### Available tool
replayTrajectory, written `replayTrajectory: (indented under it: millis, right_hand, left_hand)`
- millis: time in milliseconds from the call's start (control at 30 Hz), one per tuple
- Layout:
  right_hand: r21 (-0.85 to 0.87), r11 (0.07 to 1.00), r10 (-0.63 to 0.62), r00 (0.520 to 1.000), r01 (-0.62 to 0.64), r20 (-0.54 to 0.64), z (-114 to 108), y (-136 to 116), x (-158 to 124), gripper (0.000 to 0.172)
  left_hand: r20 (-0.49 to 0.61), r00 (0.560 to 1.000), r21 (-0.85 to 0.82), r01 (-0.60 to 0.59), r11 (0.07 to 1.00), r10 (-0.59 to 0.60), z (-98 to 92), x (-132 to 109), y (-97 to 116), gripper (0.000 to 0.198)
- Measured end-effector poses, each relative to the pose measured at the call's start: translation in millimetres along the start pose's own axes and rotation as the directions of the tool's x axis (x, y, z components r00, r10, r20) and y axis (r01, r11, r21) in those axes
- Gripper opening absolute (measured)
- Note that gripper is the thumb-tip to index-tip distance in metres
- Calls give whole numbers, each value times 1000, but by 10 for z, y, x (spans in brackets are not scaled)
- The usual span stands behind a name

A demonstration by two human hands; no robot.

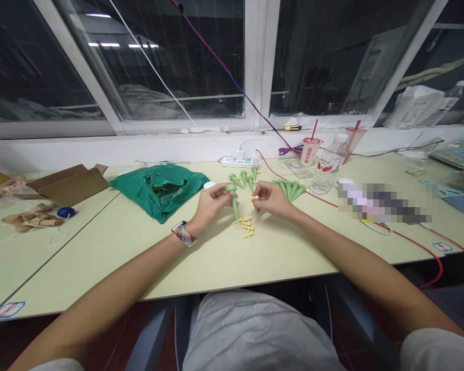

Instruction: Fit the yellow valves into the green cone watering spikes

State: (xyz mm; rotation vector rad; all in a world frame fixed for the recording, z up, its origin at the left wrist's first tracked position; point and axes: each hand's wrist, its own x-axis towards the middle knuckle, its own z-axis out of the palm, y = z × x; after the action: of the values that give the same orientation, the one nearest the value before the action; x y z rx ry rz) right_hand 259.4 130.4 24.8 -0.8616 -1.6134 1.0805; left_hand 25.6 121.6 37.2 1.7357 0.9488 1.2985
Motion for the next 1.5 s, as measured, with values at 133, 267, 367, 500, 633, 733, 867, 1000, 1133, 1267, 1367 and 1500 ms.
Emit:
replayTrajectory:
  millis: [133, 267, 367, 500, 633, 733, 867, 1000, 1133, 1267, 1367, 1500]
  right_hand:
    - [-180, 981, -67, 998, 68, 12, -130, 87, 13, 11]
    - [-457, 850, -171, 958, 262, 231, -46, 119, -34, 22]
    - [-522, 791, -160, 931, 320, 329, 34, 114, -80, 32]
    - [-530, 758, -196, 908, 380, 370, 42, 117, -86, 29]
    - [-495, 785, -177, 902, 371, 395, 25, 180, -49, 25]
    - [-427, 822, -194, 890, 377, 413, 28, 245, -26, 28]
    - [-359, 861, -190, 883, 360, 429, 45, 276, -26, 29]
    - [-304, 908, -183, 925, 289, 332, 70, 224, -36, 25]
    - [-151, 980, -109, 986, 128, 126, 111, 167, -42, 20]
    - [-111, 990, -76, 993, 86, 88, 206, 146, -73, 52]
    - [-206, 971, -110, 993, 118, 50, 253, 145, -78, 50]
    - [-501, 861, -127, 991, 86, -48, 105, 178, -15, 46]
  left_hand:
    - [-189, 981, -136, 7, 991, -33, -217, 183, -40, 57]
    - [-176, 982, -179, 29, 983, -61, -235, 206, -115, 55]
    - [-135, 985, -167, 88, 982, -111, -159, 159, -160, 57]
    - [-125, 984, -164, 109, 981, -130, -114, 134, -164, 58]
    - [-122, 985, -168, 101, 981, -123, -125, 144, -168, 57]
    - [-114, 985, -172, 112, 979, -133, -126, 142, -200, 57]
    - [-84, 985, -183, 132, 974, -149, -116, 128, -240, 56]
    - [-4, 988, -183, 154, 971, -157, -92, 107, -241, 58]
    - [33, 984, -190, 179, 965, -176, -36, 78, -211, 59]
    - [91, 978, -172, 200, 965, -186, 43, 40, -175, 57]
    - [100, 980, -147, 187, 971, -174, 86, 18, -170, 55]
    - [108, 981, -136, 174, 975, -160, 84, 17, -213, 68]
